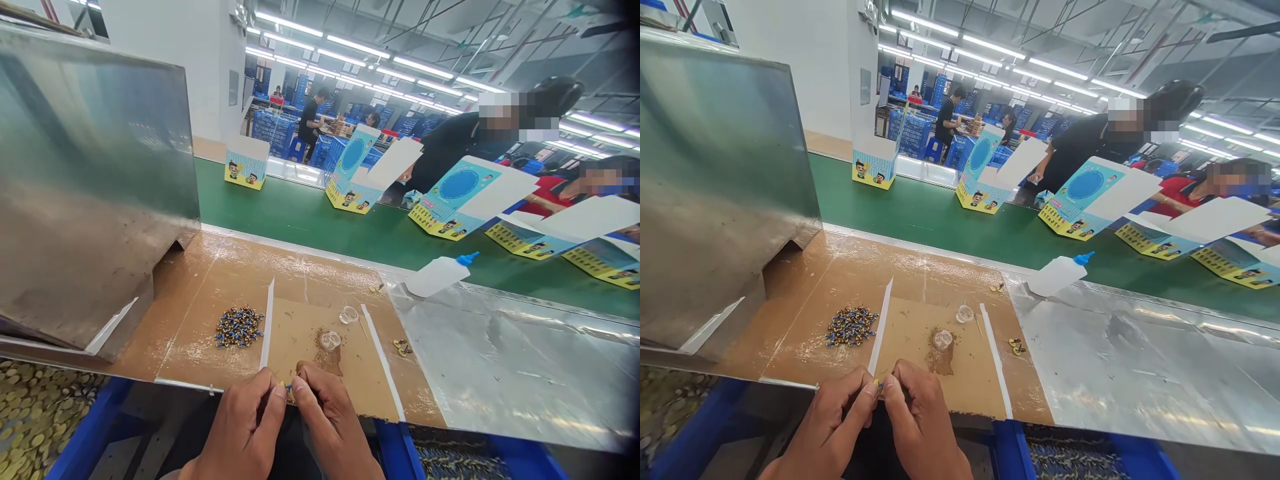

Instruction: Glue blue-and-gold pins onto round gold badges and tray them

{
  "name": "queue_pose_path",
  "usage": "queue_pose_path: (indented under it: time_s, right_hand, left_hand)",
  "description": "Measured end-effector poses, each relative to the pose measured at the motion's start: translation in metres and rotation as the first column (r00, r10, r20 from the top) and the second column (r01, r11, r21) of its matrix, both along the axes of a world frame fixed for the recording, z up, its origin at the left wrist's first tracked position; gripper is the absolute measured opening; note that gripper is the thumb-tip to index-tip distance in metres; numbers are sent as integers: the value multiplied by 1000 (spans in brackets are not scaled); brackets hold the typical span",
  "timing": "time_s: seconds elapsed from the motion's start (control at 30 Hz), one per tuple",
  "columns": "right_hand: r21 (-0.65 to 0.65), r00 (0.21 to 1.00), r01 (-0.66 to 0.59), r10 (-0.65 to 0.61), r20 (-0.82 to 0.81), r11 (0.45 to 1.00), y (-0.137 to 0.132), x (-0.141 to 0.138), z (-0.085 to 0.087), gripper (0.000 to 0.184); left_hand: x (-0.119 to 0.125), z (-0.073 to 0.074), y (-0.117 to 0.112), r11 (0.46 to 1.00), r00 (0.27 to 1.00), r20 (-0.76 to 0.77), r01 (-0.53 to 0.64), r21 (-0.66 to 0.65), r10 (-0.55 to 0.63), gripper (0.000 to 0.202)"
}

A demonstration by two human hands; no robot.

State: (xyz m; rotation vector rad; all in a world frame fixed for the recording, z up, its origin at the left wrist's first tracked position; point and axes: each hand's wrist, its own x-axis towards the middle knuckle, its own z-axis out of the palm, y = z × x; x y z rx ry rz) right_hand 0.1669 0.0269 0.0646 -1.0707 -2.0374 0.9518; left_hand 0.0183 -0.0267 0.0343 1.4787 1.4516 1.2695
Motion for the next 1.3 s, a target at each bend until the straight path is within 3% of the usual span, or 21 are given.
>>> queue_pose_path:
  time_s: [0.4, 0.77, 1.0, 1.3]
  right_hand:
    - [98, 997, 13, -21, 77, 995, -3, 2, 0, 38]
    - [94, 998, 9, -15, 67, 996, -6, 3, 0, 37]
    - [101, 997, 3, -11, 76, 995, -7, 1, 0, 37]
    - [101, 999, -9, 3, 54, 995, -8, 2, 0, 36]
  left_hand:
    - [3, -10, 1, 997, 999, -17, -29, -76, 28, 37]
    - [1, -17, 2, 999, 997, -58, -49, 19, 50, 37]
    - [1, -15, 1, 998, 993, -100, -52, 36, 56, 35]
    - [-1, -2, 4, 996, 987, -156, -24, 87, 37, 34]
